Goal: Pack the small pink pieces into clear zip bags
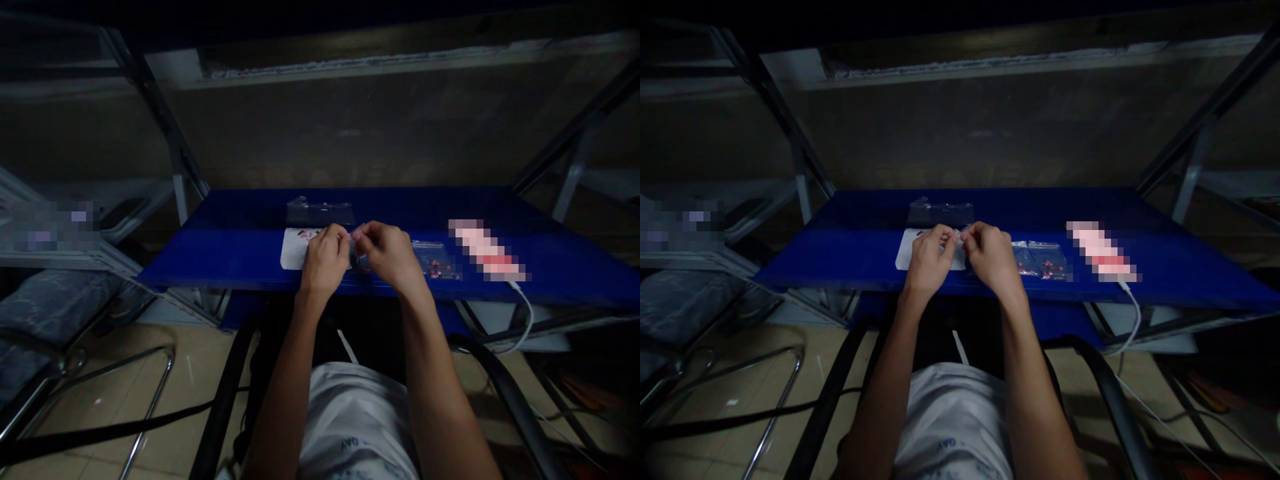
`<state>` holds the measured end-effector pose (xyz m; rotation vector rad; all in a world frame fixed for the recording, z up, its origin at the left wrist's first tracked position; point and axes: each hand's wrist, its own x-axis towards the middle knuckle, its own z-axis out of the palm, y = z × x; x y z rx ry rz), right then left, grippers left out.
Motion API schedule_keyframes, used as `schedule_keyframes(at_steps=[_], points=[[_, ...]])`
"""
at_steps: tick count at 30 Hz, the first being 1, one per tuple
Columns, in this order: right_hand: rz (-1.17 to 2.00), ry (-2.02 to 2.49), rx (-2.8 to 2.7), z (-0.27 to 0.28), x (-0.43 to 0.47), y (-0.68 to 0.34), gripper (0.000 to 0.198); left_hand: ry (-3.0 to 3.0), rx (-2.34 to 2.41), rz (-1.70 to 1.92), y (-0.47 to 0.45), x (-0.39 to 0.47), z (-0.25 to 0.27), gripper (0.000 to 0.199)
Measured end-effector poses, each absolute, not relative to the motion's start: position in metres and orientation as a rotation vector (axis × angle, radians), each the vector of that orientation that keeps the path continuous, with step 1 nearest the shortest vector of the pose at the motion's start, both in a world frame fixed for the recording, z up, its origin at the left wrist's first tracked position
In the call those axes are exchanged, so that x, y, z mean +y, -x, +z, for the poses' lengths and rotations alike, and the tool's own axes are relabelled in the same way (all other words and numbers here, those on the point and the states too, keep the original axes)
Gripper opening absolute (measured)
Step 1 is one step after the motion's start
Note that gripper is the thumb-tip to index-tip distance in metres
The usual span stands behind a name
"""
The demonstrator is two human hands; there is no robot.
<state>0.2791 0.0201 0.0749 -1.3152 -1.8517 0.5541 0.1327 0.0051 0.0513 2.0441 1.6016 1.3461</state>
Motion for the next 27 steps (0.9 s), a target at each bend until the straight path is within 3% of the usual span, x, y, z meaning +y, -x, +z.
schedule_keyframes(at_steps=[10, 27], points=[[0.359, 1.249, -1.915, 0.067, 0.022, -0.273, 0.017, -2.109, 1.778, 1.201, -0.132, 0.002, 0.061, 0.014], [0.444, 1.25, -1.848, 0.08, 0.014, -0.28, 0.015, -1.914, 1.578, 1.49, -0.141, -0.005, 0.068, 0.017]])
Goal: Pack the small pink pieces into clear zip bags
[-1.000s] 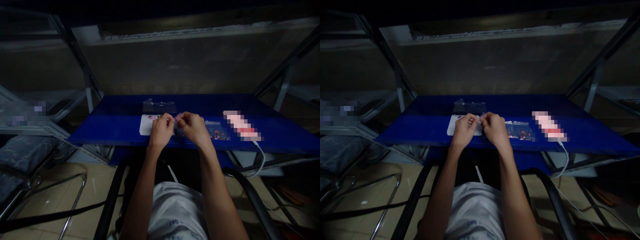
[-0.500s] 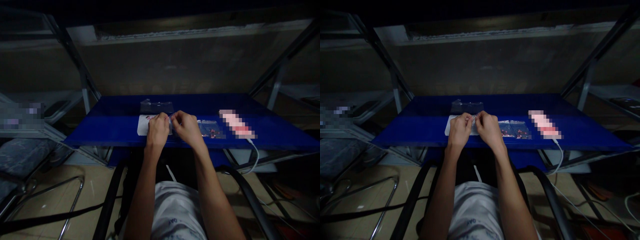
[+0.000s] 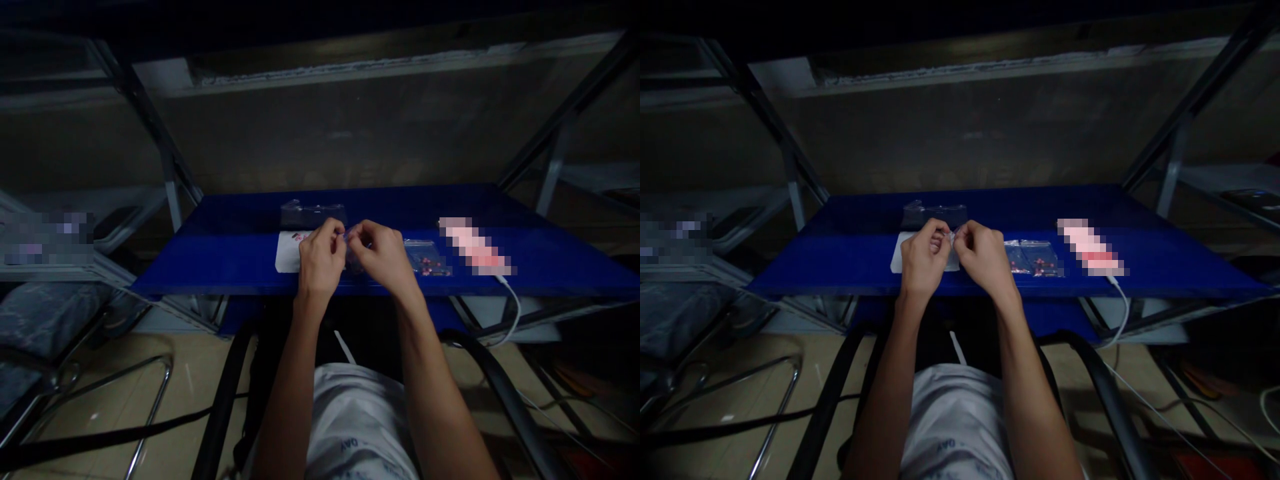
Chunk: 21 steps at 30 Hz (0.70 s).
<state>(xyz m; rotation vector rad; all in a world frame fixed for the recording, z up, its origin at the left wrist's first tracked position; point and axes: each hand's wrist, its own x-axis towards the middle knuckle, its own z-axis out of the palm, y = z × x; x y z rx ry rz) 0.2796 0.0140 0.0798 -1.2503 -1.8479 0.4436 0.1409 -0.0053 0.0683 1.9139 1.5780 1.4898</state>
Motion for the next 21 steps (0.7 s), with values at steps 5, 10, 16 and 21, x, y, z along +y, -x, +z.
schedule_keyframes(at_steps=[5, 10, 16, 21], points=[[0.515, 1.211, -1.825, 0.077, 0.017, -0.28, 0.013, -1.83, 1.343, 1.492, -0.14, -0.005, 0.071, 0.015], [0.673, 1.125, -1.853, 0.072, 0.019, -0.284, 0.02, -1.647, 1.251, 1.465, -0.132, 0.0, 0.062, 0.009], [0.524, 1.102, -1.943, 0.078, 0.013, -0.283, 0.02, -1.748, 1.36, 1.474, -0.133, -0.006, 0.068, 0.014], [0.404, 1.151, -1.999, 0.079, 0.012, -0.278, 0.017, -1.869, 1.494, 1.489, -0.14, -0.012, 0.075, 0.019]])
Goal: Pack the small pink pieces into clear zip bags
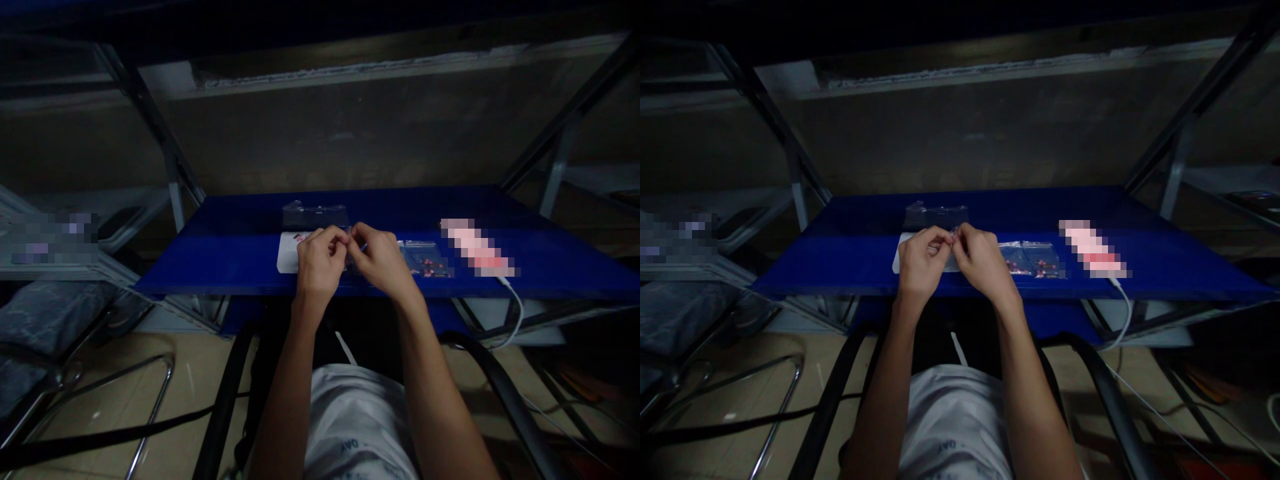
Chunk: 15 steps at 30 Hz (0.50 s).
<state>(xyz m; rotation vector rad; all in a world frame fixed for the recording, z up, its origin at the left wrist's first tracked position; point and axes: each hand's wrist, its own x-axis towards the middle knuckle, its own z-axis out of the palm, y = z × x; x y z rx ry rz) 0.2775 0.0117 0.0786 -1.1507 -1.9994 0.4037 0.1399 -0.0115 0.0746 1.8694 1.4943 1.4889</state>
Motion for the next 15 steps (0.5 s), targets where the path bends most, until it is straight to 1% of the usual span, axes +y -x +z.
schedule_keyframes(at_steps=[4, 8, 15], points=[[0.345, 1.181, -2.018, 0.077, 0.013, -0.277, 0.017, -1.953, 1.614, 1.452, -0.139, -0.01, 0.071, 0.023], [0.373, 1.194, -1.999, 0.08, 0.011, -0.279, 0.019, -1.966, 1.744, 1.442, -0.13, -0.008, 0.069, 0.026], [0.408, 1.277, -1.846, 0.08, 0.011, -0.273, 0.024, -2.094, 1.663, 1.328, -0.131, -0.007, 0.071, 0.035]])
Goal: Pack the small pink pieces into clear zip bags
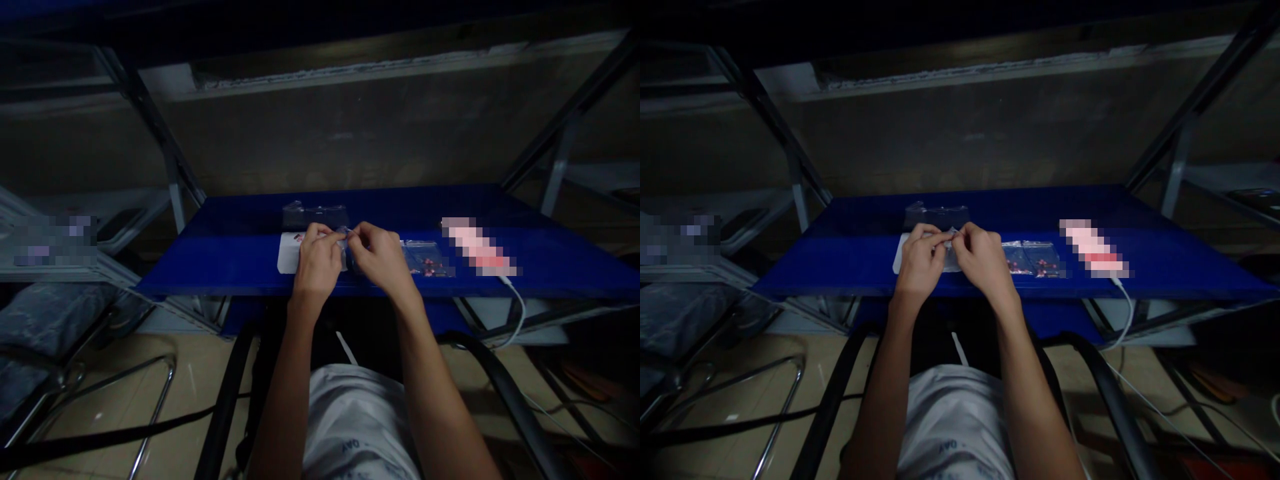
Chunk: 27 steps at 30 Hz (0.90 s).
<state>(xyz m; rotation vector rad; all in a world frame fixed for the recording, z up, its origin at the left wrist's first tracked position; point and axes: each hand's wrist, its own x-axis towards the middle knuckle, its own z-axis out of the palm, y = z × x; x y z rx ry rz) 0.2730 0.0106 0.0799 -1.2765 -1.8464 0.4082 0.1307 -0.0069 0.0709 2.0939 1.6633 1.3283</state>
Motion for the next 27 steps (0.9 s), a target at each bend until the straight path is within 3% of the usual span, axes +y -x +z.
schedule_keyframes(at_steps=[3, 7, 11, 18, 27], points=[[0.408, 1.252, -1.838, 0.081, 0.009, -0.271, 0.025, -1.987, 1.56, 1.321, -0.133, -0.005, 0.068, 0.028], [0.645, 1.106, -1.71, 0.075, 0.018, -0.274, 0.027, -1.728, 1.445, 1.449, -0.125, -0.001, 0.064, 0.014], [0.811, 1.173, -1.321, 0.054, 0.037, -0.28, 0.019, -1.532, 1.264, 1.529, -0.111, 0.002, 0.062, 0.015], [1.583, 0.91, -1.093, 0.042, 0.041, -0.284, 0.028, -1.481, 1.211, 1.503, -0.096, 0.005, 0.057, 0.022], [1.638, 0.869, -1.069, 0.035, 0.042, -0.284, 0.036, -1.479, 1.285, 1.425, -0.087, 0.009, 0.049, 0.032]])
